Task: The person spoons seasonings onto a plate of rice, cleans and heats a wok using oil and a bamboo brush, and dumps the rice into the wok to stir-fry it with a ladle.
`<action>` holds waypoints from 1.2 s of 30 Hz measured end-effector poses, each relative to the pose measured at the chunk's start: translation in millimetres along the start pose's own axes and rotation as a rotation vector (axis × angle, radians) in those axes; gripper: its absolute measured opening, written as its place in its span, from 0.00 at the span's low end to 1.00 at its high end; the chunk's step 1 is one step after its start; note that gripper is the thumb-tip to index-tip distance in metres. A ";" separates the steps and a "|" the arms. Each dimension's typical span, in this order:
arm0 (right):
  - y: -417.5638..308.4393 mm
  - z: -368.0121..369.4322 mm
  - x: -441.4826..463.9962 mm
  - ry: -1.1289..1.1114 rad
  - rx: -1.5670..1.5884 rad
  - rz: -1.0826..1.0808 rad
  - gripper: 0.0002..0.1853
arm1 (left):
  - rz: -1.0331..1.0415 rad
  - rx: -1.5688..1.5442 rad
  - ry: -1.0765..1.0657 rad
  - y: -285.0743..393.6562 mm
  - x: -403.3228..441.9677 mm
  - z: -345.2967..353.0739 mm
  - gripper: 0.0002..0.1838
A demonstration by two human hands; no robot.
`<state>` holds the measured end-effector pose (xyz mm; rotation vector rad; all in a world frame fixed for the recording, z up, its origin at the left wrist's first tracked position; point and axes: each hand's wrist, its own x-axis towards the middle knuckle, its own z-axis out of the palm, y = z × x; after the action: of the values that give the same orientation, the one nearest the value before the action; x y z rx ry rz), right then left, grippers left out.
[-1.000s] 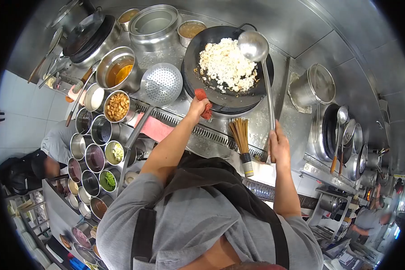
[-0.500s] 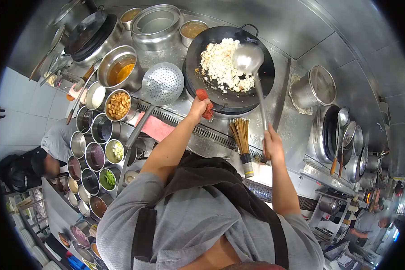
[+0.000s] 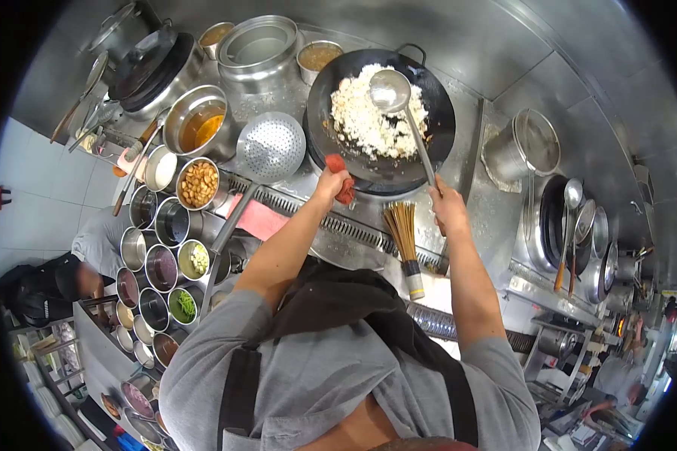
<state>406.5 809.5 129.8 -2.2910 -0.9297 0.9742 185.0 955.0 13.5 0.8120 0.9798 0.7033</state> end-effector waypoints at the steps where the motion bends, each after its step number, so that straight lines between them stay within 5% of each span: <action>1: -1.0 -4.7 -3.1 0.075 -0.065 -0.081 0.25 | -0.001 0.024 -0.021 -5.6 1.7 -3.2 0.07; 7: 10.2 4.8 18.1 0.342 -0.245 -0.354 0.33 | 0.044 0.010 0.026 -26.8 11.8 -7.0 0.02; 12: -10.7 37.4 47.9 0.177 -0.194 -0.310 0.32 | 0.065 0.024 0.022 -34.1 21.7 -11.4 0.03; 15: 22.0 48.0 19.7 0.160 -0.429 -0.681 0.34 | 0.043 0.029 0.053 -30.7 12.3 -5.9 0.02; 22: 129.7 -20.3 -66.6 0.100 -0.507 -0.555 0.35 | 0.001 0.013 -0.006 -26.1 10.8 -5.3 0.03; 28: 109.1 -80.5 -149.0 0.171 -0.487 -0.334 0.28 | -0.141 -0.289 0.056 20.9 -77.1 25.6 0.01; 31: 78.8 -125.5 -226.8 -0.043 -0.425 -0.178 0.24 | -0.268 -0.316 0.054 64.4 -168.6 33.3 0.02; 34: 86.4 -116.2 -203.1 -0.209 -0.318 -0.110 0.23 | -0.228 -0.365 0.067 47.7 -133.0 32.2 0.04; 36: 70.0 -74.7 -149.0 -0.150 -0.295 -0.177 0.24 | -0.229 -0.385 -0.127 22.2 -74.2 24.7 0.04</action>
<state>414.1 641.7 196.5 -2.3427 -1.3958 0.9977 175.0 899.6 72.1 0.3947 0.7750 0.6085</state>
